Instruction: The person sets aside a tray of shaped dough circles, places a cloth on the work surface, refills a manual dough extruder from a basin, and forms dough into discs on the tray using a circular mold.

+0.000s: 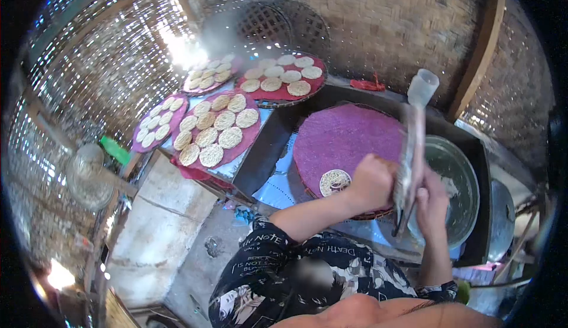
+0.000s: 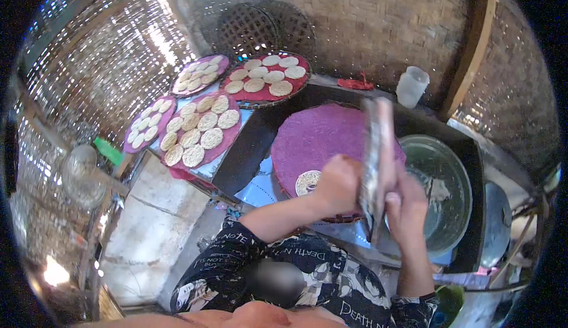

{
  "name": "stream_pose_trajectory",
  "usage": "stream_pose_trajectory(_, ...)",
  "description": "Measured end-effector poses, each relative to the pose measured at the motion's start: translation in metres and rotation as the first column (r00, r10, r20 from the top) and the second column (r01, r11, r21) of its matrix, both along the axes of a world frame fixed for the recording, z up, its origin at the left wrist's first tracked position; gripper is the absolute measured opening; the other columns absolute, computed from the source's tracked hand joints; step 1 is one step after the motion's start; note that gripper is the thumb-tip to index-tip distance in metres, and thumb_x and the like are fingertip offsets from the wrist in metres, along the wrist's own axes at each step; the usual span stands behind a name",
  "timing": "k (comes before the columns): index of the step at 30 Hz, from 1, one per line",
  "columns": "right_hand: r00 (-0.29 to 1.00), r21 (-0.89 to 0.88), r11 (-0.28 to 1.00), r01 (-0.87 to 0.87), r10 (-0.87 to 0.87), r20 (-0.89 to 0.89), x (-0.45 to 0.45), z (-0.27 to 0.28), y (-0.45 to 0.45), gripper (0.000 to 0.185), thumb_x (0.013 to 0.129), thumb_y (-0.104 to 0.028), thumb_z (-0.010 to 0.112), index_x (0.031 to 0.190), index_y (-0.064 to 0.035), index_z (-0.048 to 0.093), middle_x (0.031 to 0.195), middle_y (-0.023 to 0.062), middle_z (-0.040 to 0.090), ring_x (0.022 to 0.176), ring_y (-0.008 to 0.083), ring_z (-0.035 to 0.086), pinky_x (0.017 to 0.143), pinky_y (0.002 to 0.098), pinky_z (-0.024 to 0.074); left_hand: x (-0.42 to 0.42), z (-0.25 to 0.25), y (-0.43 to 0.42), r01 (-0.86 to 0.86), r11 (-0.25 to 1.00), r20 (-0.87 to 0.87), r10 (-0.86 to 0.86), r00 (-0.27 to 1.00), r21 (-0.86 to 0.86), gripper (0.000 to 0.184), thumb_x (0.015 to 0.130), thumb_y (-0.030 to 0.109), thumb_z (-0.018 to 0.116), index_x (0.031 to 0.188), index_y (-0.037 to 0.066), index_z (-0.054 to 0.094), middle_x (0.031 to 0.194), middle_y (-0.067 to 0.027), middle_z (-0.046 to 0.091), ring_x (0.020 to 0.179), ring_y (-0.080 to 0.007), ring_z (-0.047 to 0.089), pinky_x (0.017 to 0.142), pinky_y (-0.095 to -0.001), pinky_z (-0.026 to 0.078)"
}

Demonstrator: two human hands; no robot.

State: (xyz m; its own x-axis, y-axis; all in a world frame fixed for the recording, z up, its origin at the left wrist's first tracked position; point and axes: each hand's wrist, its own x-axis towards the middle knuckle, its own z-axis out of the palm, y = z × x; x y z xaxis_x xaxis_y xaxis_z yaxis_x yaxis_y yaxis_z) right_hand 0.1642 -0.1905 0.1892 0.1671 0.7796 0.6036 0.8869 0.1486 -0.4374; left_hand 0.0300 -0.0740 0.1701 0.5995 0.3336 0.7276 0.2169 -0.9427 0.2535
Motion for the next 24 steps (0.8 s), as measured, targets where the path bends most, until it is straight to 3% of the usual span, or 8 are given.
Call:
stream_pose_trajectory(2, 0.993, 0.224, 0.971, -0.088, 0.067, 0.1, 0.008, 0.034, -0.004, 0.046, 0.082, -0.025, 0.048, 0.114, 0.0082, 0.045, 0.09, 0.0232, 0.051, 0.081, 0.038, 0.051, 0.075, 0.0424, 0.0414, 0.029, -0.011, -0.022, 0.12, 0.989, -0.064, -0.115, 0.991, 0.083, 0.014, 0.059, 0.016, 0.06, 0.069, 0.008, 0.055, 0.063, -0.0105, 0.057, 0.062, -0.0286, 0.057, 0.062, -0.0379, 0.041)
stream_pose_trajectory(8, 0.819, 0.268, 0.928, -0.259, 0.064, 0.57, 0.019, 0.056, -0.064, 0.036, 0.065, 0.001, 0.06, 0.099, 0.006, 0.048, 0.084, 0.0174, 0.05, 0.069, 0.0307, 0.05, 0.061, 0.0413, 0.0399, 0.065, -0.001, -0.06, 0.28, 0.959, -0.428, -0.266, 0.864, -0.031, 0.02, 0.053, 0.021, 0.062, 0.067, 0.009, 0.055, 0.058, -0.0062, 0.054, 0.056, -0.0251, 0.055, 0.059, -0.0345, 0.04)
stream_pose_trajectory(10, 0.867, 0.1, 0.896, -0.432, 0.382, 0.32, 0.045, 0.045, -0.081, 0.041, 0.063, 0.005, 0.06, 0.099, 0.0015, 0.041, 0.08, 0.0131, 0.048, 0.066, 0.0258, 0.049, 0.059, 0.0378, 0.0398, 0.073, -0.005, -0.067, 0.299, 0.95, -0.289, -0.263, 0.92, 0.087, 0.017, 0.053, 0.019, 0.061, 0.064, 0.008, 0.055, 0.057, -0.0064, 0.055, 0.055, -0.0252, 0.056, 0.059, -0.0337, 0.039)
stream_pose_trajectory(17, 0.944, -0.148, 0.972, -0.183, 0.132, -0.303, 0.12, 0.062, -0.122, 0.047, 0.066, 0.004, 0.056, 0.104, -0.0067, 0.032, 0.076, 0.0044, 0.042, 0.066, 0.0102, 0.044, 0.058, 0.0247, 0.039, 0.096, -0.002, -0.068, 0.273, 0.96, -0.331, -0.239, 0.913, 0.06, 0.026, 0.051, 0.019, 0.064, 0.072, 0.006, 0.057, 0.064, -0.0098, 0.058, 0.062, -0.0269, 0.056, 0.066, -0.0333, 0.042)
stream_pose_trajectory(20, 0.801, 0.103, 0.995, -0.018, 0.076, -0.594, 0.163, 0.062, -0.131, 0.043, 0.069, 0.005, 0.054, 0.107, -0.007, 0.037, 0.079, 0.0012, 0.045, 0.067, 0.0089, 0.045, 0.061, 0.023, 0.0399, 0.102, -0.011, -0.041, 0.293, 0.954, -0.129, -0.299, 0.945, -0.064, 0.032, 0.057, 0.019, 0.07, 0.085, 0.006, 0.061, 0.081, -0.0113, 0.061, 0.076, -0.024, 0.059, 0.077, -0.0308, 0.044)
stream_pose_trajectory(21, 0.814, 0.299, 0.95, 0.091, 0.102, -0.572, 0.179, 0.059, -0.126, 0.041, 0.071, 0.005, 0.055, 0.106, -0.0071, 0.038, 0.08, 0.0009, 0.046, 0.068, 0.0089, 0.046, 0.06, 0.0226, 0.0403, 0.105, -0.008, -0.041, 0.291, 0.894, -0.076, -0.335, 0.939, -0.341, 0.035, 0.059, 0.018, 0.071, 0.091, 0.006, 0.06, 0.088, -0.01, 0.062, 0.082, -0.0212, 0.059, 0.08, -0.0311, 0.044)
stream_pose_trajectory(23, 0.769, 0.58, 0.778, 0.241, 0.212, -0.603, 0.203, 0.05, -0.113, 0.035, 0.074, 0.004, 0.056, 0.104, -0.0074, 0.041, 0.084, 0.0021, 0.05, 0.071, 0.0094, 0.049, 0.061, 0.0226, 0.0423, 0.111, -0.006, -0.039, 0.281, 0.637, -0.024, -0.426, 0.904, -0.718, 0.044, 0.062, 0.011, 0.073, 0.102, 0.006, 0.057, 0.098, -0.0072, 0.061, 0.096, -0.016, 0.056, 0.086, -0.0331, 0.044)
stream_pose_trajectory(24, 0.701, 0.668, 0.681, 0.301, 0.317, -0.639, 0.205, 0.042, -0.107, 0.032, 0.075, 0.002, 0.056, 0.102, -0.0076, 0.041, 0.086, 0.0036, 0.052, 0.074, 0.0099, 0.05, 0.061, 0.0231, 0.0438, 0.121, -0.032, -0.023, 0.508, 0.408, 0.182, -0.615, 0.767, -0.758, 0.056, 0.065, 0.013, 0.072, 0.116, 0.007, 0.05, 0.108, -0.008, 0.057, 0.096, -0.0178, 0.056, 0.084, -0.0342, 0.045)
